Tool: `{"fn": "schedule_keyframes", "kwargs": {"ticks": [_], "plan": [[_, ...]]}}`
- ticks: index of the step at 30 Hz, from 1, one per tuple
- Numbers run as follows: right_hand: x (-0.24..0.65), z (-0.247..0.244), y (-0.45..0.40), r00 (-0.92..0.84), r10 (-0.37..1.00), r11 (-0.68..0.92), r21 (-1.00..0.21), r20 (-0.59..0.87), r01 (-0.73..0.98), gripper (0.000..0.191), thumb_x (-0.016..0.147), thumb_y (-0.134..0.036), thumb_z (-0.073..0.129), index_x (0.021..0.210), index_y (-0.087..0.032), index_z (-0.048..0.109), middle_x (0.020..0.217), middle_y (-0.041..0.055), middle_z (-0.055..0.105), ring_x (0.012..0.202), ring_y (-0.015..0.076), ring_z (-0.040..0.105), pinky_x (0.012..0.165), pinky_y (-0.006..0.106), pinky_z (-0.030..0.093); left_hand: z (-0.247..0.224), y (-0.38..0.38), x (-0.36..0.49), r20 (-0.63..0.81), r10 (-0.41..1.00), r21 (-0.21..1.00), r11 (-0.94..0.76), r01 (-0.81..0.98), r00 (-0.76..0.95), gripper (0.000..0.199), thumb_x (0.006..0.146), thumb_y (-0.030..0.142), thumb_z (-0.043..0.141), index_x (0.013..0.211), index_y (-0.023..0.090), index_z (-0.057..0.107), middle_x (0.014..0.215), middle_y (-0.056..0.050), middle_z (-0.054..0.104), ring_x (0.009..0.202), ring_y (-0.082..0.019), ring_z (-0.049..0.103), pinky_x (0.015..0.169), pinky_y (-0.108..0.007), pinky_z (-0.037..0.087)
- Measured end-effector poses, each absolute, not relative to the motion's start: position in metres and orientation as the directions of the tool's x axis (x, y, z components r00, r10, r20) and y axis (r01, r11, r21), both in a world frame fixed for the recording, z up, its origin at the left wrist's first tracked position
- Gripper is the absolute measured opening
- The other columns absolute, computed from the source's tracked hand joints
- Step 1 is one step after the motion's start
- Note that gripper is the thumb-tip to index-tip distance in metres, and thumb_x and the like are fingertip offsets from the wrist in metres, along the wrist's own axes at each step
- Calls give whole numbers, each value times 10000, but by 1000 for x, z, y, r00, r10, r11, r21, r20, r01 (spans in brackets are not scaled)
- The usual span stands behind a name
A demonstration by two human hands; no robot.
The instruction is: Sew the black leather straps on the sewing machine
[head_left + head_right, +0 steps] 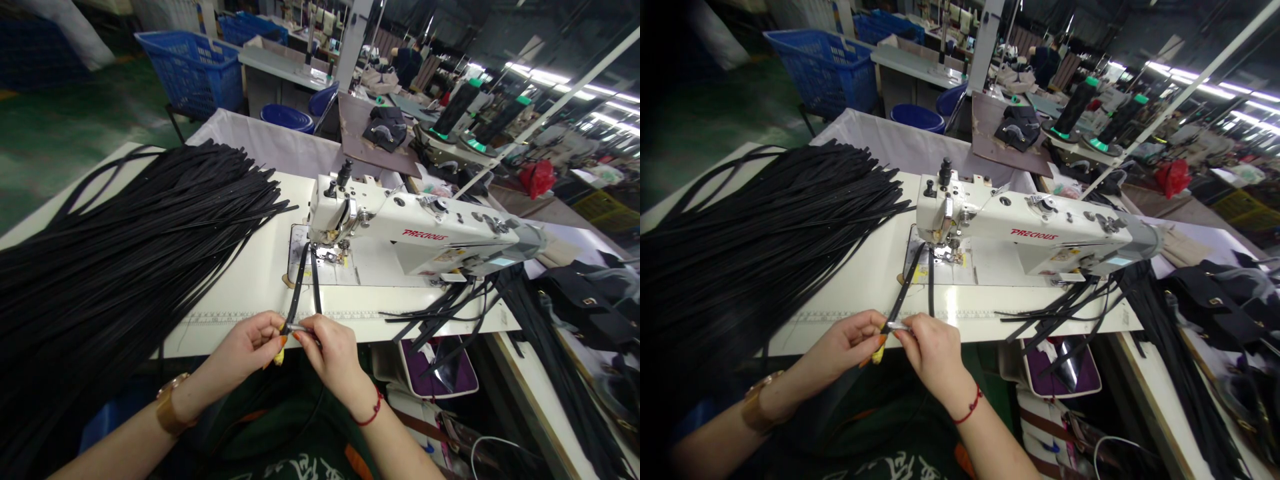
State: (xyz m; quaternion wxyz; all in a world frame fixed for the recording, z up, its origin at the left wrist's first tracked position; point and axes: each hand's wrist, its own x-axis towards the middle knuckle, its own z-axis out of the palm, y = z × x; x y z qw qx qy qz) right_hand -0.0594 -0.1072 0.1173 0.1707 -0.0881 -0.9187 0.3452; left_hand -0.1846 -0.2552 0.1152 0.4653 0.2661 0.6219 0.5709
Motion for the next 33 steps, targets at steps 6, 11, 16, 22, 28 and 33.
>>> {"fn": "schedule_keyframes", "kwargs": {"ticks": [6,11,16,22,28,33], "plan": [[-53,113,-107,-840,491,611,-779,233,141,98,942,-272,540,965,-205,608,760,16,642,667,153,606,617,257,467,115,-256,-184,-277,873,953,196,-232,-401,151,876,313,579,910,166,587,659,32,561,578,-105,495,551,-208,368],[-53,123,-113,-866,449,590,-801,218,104,173,885,-281,613,1038,-203,593,802,12,623,674,151,578,611,257,462,111,-257,-183,-241,881,968,188,-166,-406,131,908,286,542,950,170,586,711,20,591,630,-117,531,584,-219,388],[-63,126,-123,-913,318,781,-616,257,99,51,883,-186,549,896,-199,596,805,35,647,710,177,607,603,272,434,105,-258,-181,-169,873,982,188,-4,-458,42,883,200,534,908,189,566,715,33,591,656,-126,560,605,-222,408],[-64,116,-127,-892,256,803,-596,374,-19,50,858,-191,504,820,-219,520,716,12,570,618,168,530,537,279,383,102,-258,-181,-168,868,979,201,21,-468,57,875,246,567,880,189,569,696,33,582,643,-132,560,581,-219,405],[-55,122,-121,-823,416,605,-794,387,-67,150,833,-100,512,770,-235,493,667,-35,466,567,125,443,525,246,349,105,-257,-181,-217,861,976,204,-79,-459,128,881,305,574,928,187,594,664,29,590,606,-134,548,574,-223,399],[-43,111,-115,-827,514,597,-787,226,156,48,887,-192,537,923,-215,560,753,-1,578,640,147,533,596,267,422,114,-257,-183,-289,855,954,220,-204,-430,197,853,366,616,914,180,600,633,32,579,562,-119,516,544,-212,384]]}}
